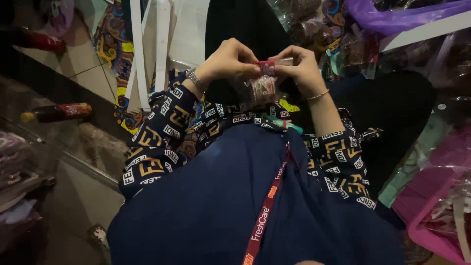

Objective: The person sits on the floor and handles small plastic bags containing bangles. They pick up the bags, open them, and place the bangles into a larger purple plastic bag. The person repeats this process with several different bags of bangles.

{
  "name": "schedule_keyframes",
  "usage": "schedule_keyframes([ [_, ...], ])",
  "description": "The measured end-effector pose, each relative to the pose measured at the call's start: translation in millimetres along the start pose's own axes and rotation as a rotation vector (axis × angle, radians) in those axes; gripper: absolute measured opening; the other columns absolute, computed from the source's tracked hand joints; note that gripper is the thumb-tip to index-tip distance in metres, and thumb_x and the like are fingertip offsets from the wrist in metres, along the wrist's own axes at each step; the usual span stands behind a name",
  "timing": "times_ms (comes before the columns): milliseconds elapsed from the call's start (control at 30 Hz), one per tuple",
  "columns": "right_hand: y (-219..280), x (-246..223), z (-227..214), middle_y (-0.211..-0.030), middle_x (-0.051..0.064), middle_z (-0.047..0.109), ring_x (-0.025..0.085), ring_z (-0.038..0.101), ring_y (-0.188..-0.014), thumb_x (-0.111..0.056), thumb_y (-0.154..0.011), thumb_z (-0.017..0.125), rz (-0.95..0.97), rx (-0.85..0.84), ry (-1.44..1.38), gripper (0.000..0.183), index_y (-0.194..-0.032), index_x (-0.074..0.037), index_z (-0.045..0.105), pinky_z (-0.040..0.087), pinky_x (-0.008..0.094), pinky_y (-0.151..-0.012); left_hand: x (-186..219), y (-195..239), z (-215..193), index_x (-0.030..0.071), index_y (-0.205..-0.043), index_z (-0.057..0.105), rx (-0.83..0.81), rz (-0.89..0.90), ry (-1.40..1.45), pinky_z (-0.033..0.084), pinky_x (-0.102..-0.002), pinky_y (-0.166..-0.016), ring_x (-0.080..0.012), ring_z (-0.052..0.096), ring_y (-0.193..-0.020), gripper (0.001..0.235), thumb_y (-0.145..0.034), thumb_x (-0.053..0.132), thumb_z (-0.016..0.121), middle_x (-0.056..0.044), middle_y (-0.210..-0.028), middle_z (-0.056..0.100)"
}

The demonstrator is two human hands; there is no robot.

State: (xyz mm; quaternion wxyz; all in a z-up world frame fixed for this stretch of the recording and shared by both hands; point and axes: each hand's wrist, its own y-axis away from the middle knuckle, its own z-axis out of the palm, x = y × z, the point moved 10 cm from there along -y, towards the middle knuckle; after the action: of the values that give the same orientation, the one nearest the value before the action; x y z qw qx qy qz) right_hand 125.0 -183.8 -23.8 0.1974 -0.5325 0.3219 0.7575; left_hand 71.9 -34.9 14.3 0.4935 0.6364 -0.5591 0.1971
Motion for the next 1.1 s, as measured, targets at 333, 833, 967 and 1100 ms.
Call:
schedule_keyframes([
  [333, -1, -10, -34, -0.103, 0.011, 0.075, 0.019, 0.076, -0.1, -0.005, -0.088, 0.081, -0.039, 0.022, -0.035, 0.017, -0.103, -0.004, 0.072, 0.069, 0.028, -0.091, -10, 14, 8, 0.014, -0.097, 0.082, 0.146, -0.027, 0.18, 0.054, -0.019, -0.064, -0.0045, 0.07, -0.076, 0.021, -0.085, 0.032, 0.081, 0.001, -0.084, 0.079],
  [833, -45, 156, -195, -0.11, 0.028, 0.07, 0.05, 0.067, -0.102, -0.066, -0.093, 0.077, 0.501, 0.357, 1.371, 0.072, -0.118, 0.0, 0.063, 0.055, 0.058, -0.082, -23, 12, 0, 0.009, -0.09, 0.077, 0.338, 0.112, 0.421, 0.058, -0.018, -0.064, -0.0057, 0.07, -0.071, 0.01, -0.089, 0.017, 0.081, -0.001, -0.081, 0.076],
  [967, -55, 176, -197, -0.122, 0.027, 0.063, 0.045, 0.065, -0.109, -0.029, -0.081, 0.082, 0.476, 0.507, 1.308, 0.075, -0.135, 0.005, 0.043, 0.055, 0.053, -0.088, -18, 16, -5, 0.009, -0.089, 0.074, 0.471, 0.165, 0.39, 0.054, -0.018, -0.063, -0.0043, 0.066, -0.071, 0.007, -0.09, 0.014, 0.08, 0.001, -0.08, 0.074],
  [1100, -49, 135, -201, -0.104, 0.021, 0.068, 0.045, 0.071, -0.098, -0.019, -0.092, 0.08, 0.209, 0.545, 1.022, 0.034, -0.119, -0.001, 0.07, 0.059, 0.057, -0.08, -20, 10, -11, 0.011, -0.094, 0.079, 0.612, 0.229, 0.291, 0.053, -0.023, -0.057, -0.0097, 0.068, -0.063, 0.011, -0.085, 0.013, 0.084, -0.004, -0.068, 0.071],
])
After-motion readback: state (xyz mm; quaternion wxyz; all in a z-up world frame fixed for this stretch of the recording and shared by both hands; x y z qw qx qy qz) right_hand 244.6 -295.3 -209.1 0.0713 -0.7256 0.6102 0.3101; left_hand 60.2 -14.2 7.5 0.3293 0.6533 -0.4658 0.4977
